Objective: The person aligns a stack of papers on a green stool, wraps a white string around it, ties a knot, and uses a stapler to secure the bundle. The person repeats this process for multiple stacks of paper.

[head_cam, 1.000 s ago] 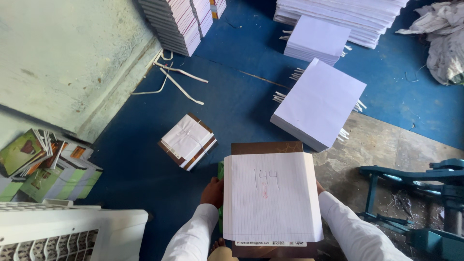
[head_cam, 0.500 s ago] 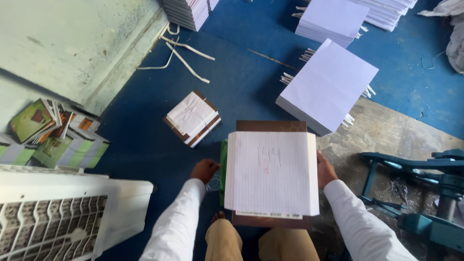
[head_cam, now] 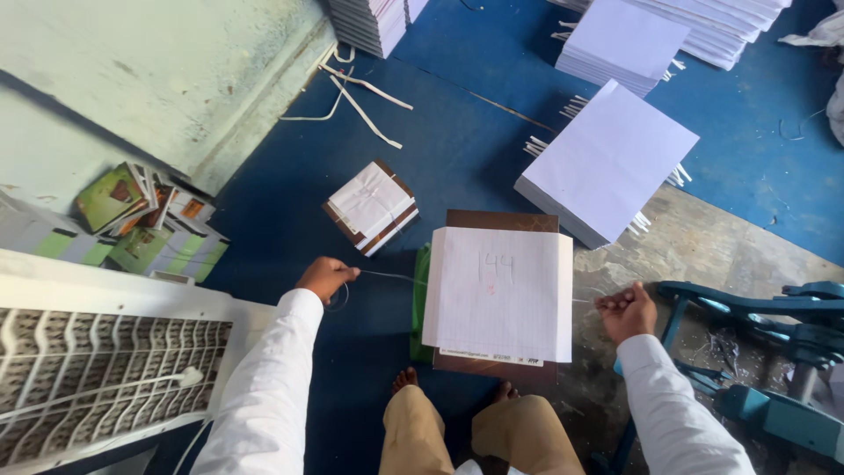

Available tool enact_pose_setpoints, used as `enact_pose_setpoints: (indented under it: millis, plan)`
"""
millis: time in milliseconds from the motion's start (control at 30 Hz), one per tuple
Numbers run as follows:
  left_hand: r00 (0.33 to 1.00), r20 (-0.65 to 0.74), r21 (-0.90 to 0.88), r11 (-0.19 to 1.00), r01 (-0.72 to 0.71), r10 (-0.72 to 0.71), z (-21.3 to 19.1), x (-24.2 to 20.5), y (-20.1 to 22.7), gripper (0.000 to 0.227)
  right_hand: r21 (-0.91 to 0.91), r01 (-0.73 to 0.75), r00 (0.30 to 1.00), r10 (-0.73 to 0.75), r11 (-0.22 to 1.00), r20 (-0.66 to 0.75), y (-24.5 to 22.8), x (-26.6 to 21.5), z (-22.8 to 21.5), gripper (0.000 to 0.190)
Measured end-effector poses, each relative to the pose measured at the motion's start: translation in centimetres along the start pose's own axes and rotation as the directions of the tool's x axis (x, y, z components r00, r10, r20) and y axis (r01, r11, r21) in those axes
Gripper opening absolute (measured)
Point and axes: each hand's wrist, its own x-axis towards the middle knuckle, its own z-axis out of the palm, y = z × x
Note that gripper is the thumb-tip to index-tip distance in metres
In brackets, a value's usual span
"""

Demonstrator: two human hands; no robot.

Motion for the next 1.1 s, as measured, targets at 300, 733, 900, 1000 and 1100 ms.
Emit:
enact_pose_setpoints:
  millis: [300,733,900,1000,1100]
  plan:
    - [0.997,-0.044,0.013,0.998,-0.069,0.069,-5.7,-3.9,2.4,0.035,-0.018,0.09,0.994,-0.091,0.996,-0.057,-6.3,-3.0,-0.2,0.045]
    - [0.965,0.255,-0.379,0.925,0.039,0.064,-5.2,-6.0,10.2,0.031,-0.159,0.199,0.971,-0.173,0.967,0.163,-18.6,-10.4,1.8,0.042]
    - [0.937,0.345,-0.39,0.917,0.088,0.056,-5.2,-6.9,13.7,0.029,-0.175,0.354,0.932,-0.332,0.919,0.143,-22.3,-13.7,4.2,0.041]
    - [0.913,0.408,-0.423,0.89,0.169,0.02,-5.0,-7.5,15.2,0.027,-0.188,0.366,0.924,-0.332,0.911,0.193,-24.7,-16.4,4.6,0.042]
    - [0.881,0.472,-0.395,0.901,0.179,0.032,-4.7,-8.2,16.4,0.023,-0.183,0.368,0.916,-0.321,0.912,0.241,-24.9,-18.3,5.8,0.043]
